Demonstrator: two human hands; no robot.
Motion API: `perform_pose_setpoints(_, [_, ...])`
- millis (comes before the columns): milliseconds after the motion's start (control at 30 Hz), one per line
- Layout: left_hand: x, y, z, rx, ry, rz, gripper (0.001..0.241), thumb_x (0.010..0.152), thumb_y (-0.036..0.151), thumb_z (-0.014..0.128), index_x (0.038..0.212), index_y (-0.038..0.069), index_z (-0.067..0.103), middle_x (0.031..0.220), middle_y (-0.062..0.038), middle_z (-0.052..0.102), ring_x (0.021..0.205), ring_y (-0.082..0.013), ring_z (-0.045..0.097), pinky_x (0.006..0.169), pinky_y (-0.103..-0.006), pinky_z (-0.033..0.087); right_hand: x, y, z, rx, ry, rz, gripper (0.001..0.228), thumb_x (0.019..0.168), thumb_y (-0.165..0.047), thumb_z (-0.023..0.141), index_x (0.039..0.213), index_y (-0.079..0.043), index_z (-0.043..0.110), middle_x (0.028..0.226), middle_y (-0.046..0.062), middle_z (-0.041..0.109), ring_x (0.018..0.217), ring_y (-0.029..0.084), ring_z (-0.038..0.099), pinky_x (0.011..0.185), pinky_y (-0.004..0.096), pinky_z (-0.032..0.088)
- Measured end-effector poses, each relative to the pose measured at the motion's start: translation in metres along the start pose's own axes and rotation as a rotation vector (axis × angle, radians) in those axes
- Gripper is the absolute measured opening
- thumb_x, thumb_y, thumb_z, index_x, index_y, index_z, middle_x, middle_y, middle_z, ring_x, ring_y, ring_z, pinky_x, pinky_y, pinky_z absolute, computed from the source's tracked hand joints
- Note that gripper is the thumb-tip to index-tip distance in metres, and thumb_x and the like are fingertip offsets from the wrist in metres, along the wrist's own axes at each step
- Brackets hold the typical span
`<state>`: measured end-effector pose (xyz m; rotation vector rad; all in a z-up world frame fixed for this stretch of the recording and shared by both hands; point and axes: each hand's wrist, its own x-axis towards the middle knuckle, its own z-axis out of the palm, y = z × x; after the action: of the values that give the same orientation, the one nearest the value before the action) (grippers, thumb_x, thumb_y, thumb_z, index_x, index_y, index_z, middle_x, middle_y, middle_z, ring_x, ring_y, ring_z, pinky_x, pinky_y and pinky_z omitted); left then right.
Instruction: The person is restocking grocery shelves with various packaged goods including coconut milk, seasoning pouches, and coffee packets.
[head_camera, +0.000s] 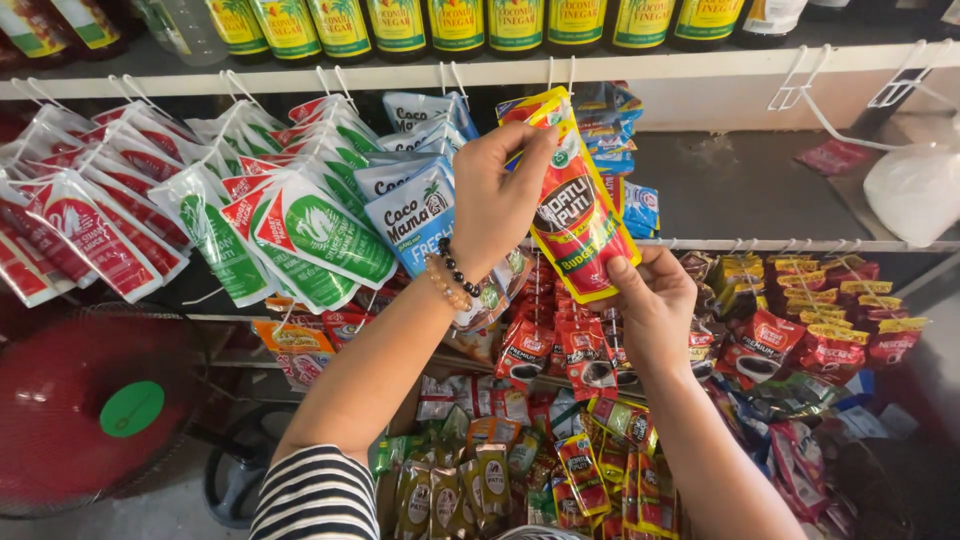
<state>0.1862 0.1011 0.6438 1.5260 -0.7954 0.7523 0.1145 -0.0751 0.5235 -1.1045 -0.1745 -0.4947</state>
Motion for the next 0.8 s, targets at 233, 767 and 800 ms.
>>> perform_pose_setpoints(233, [0.000,0.015,-0.001,0.008,0.023,0.061,0.022,0.102,0.016,0.066,0.092,-0.004,0.068,0.072,-0.007,0.068,0.068,-0.0029,0.058,0.060,-0.0274,0.048,0.000,0.003,0.003,0.003,-0.002,-0.013,0.021,0.098,-0.013,0.073,0.108,0.003,0.063,0.093,0.009,0.073,0.077,0.014,0.072,0.064,0.032,0.064])
perform_pose_setpoints(767, [0.013,-0.002,0.003,0.092,-0.027,0.046,0.022,0.097,0.017,0.065,0.087,-0.002,0.068,0.074,-0.015,0.070,0.064,-0.0250,0.072,0.057,-0.0340,0.049,0.003,0.012,0.001,0.004,0.004,0.002,0.021,0.099,-0.015,0.071,0.107,0.003,0.062,0.093,0.011,0.073,0.076,0.015,0.072,0.065,0.032,0.064])
perform_pose_setpoints(800, [0.017,-0.007,0.004,0.115,-0.035,0.048,0.022,0.097,0.018,0.066,0.087,-0.002,0.068,0.074,-0.015,0.070,0.065,-0.0275,0.072,0.057,-0.0357,0.050,0.007,0.013,0.001,-0.002,0.005,0.015,0.022,0.099,-0.016,0.071,0.107,0.002,0.062,0.093,0.011,0.073,0.075,0.015,0.072,0.064,0.032,0.064])
